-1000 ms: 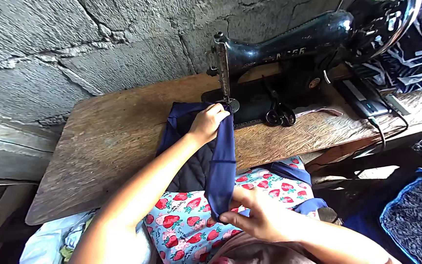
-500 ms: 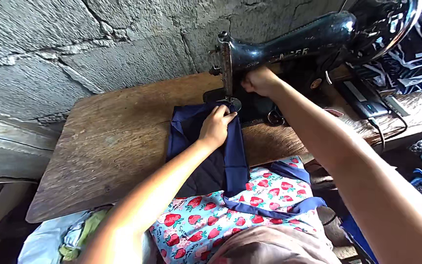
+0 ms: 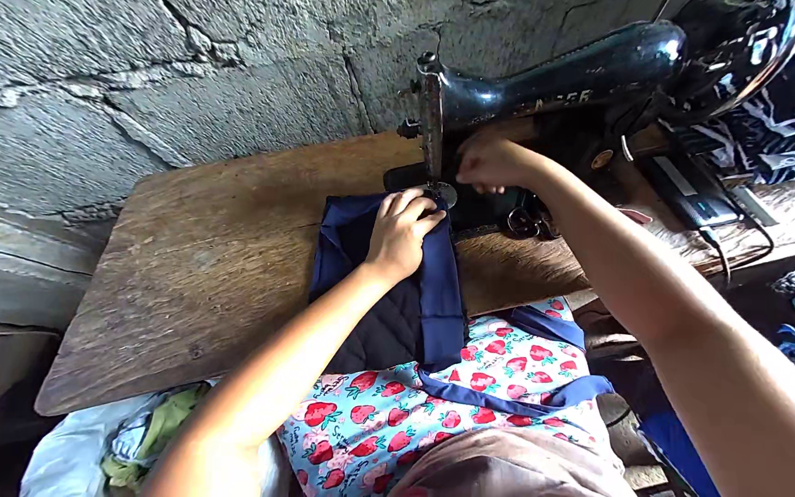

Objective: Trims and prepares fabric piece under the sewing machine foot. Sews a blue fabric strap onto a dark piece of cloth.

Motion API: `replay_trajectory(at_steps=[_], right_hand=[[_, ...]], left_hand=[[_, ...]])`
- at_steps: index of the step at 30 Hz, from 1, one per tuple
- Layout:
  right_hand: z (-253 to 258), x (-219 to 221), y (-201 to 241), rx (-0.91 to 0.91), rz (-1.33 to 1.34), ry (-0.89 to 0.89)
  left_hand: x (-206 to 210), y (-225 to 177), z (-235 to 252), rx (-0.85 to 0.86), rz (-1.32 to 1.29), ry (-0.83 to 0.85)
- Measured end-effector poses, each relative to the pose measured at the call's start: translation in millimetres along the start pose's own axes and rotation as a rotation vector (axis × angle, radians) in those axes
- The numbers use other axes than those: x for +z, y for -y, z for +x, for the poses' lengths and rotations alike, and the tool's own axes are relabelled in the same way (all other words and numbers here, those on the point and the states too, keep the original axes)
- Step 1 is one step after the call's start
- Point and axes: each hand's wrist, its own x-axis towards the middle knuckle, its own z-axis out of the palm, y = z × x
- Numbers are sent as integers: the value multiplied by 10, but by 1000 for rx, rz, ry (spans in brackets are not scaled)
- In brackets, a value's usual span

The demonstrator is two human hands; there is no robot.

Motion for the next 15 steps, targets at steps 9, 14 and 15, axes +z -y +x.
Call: replay_trajectory(at_steps=[9,14,15], right_hand=[[-292,517,-345,-814,-237,-248],[-251,565,-419,-843,-307,-234],[-256,570,-418,-852,-318,-240]], left_hand=[[-40,19,-70,12,-68,86],[-29,67,-124,101,-90,40],[-28,71,-132,144,-85,26]])
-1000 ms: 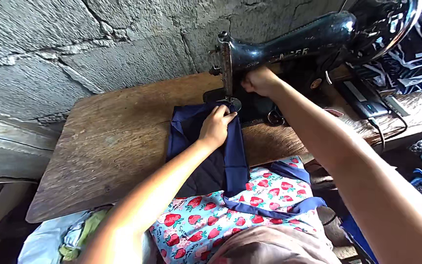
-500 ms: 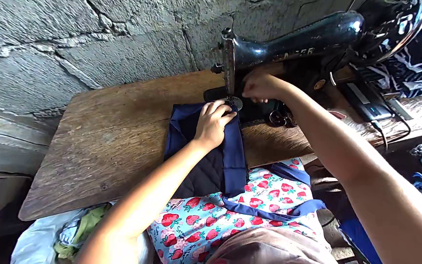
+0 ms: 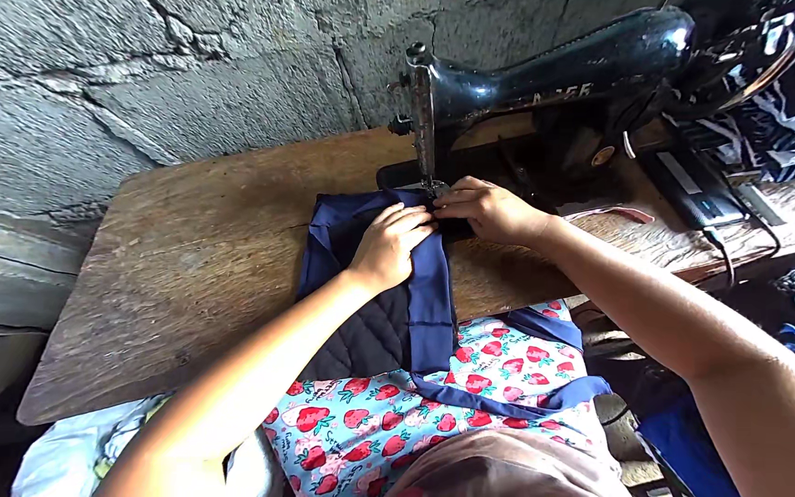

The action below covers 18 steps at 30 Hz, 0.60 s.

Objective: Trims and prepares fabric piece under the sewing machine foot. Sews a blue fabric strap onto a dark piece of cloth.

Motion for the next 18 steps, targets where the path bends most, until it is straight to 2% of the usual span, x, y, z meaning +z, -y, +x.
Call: replay_trajectory(at_steps=[3,18], right_hand=[[-8,1,23,-22,-32,-12],[-1,14,26,-4,-97,-5]], left_hand=[[-16,-29,-21,59,67,13],[14,-39,4,19,61,-27]])
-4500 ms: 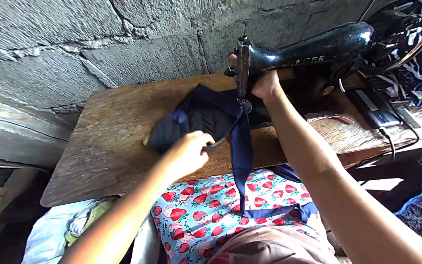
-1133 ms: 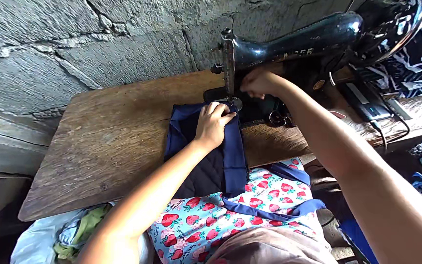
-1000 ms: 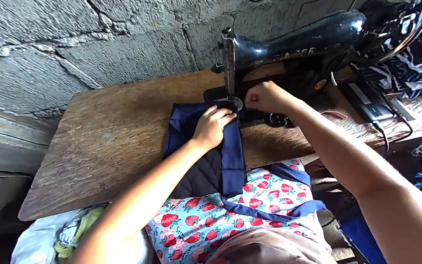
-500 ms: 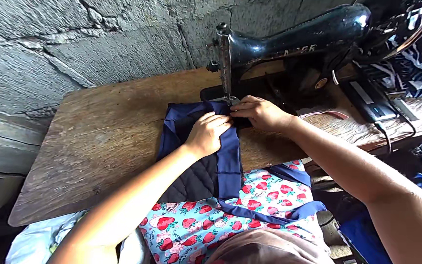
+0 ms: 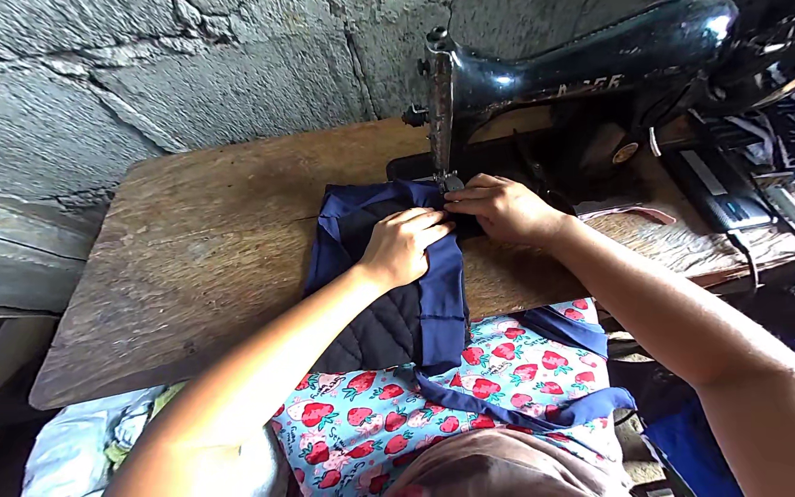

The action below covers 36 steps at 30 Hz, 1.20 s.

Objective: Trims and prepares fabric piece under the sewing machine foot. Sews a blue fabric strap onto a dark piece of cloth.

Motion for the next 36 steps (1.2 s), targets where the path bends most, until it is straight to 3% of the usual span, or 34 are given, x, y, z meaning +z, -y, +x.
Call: replay_trajectory(at_steps=[7,16,21,23,25,27,29,31,33,36], right_hand=[[-10,28,-31,23,0,-43],[-81,-195,-98,232,-28,-161],[-79,-523,205,373,31,-164],[-225,-691,576,401,211,38],[-476,-664,993,348,482,393],[-638,-428,1330,344,649,744],[-718,-98,1514,496,650,868],[-831,246,1594,579,764,622],[-949,525,1676,497,1058,290],[-935,633,1830,404,1309,83]], left_hand=[[23,17,35,-13,1,-7],[70,99,102,-15,11,-15],[49,94,155,-87,-32,26],[34,95,180,-101,-45,39],[48,116,182,-95,-35,27],[56,150,175,-57,-39,8],[82,198,157,37,-60,-28],[103,230,144,166,-89,-68],[96,216,141,251,-96,-97],[40,134,98,301,-42,-113]])
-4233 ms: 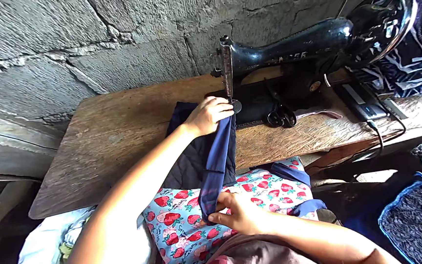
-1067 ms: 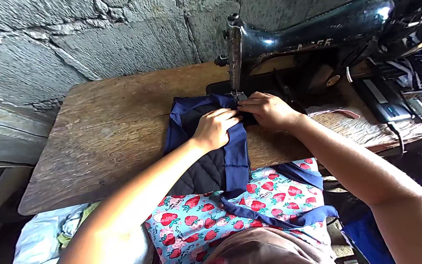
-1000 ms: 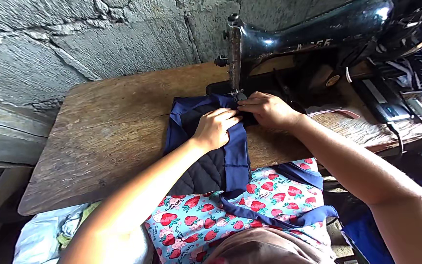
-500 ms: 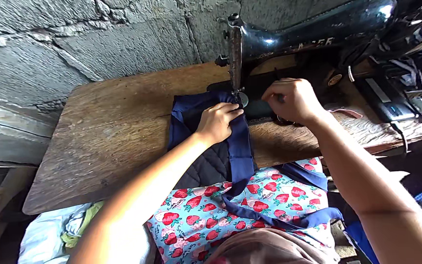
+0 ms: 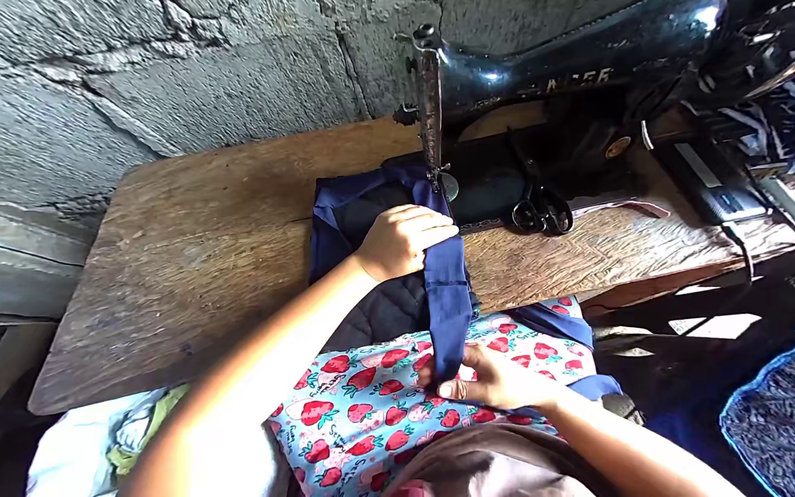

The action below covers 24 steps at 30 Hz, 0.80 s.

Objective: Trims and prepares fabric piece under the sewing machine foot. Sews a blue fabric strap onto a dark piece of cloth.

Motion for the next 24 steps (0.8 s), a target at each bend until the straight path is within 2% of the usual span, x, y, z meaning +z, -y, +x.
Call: replay_trajectory(at_steps=[6,10,13,15,19,21,24], right_hand=[[-139,68,299,-73,-67,-141],[-214,76,441,-166,-142,-148],[-242,99,463,-172,-141,-117],[-262,98,448,-138,-172,-69],[-319,-13,455,43,-337,125],[-326,-69,437,119,-387,159],[-320,-99,422,137,-416,127]], left_hand=[[-86,-324,-31,-28,106,27],[-115,-385,-17,-26,76,38],[-131,-416,-44,-37,62,135],[-150,-505,-39,-97,56,187],[-184,-792,-76,-344,18,232],[-176,-809,-122,-369,19,208],[-173,-777,-143,-346,23,203]])
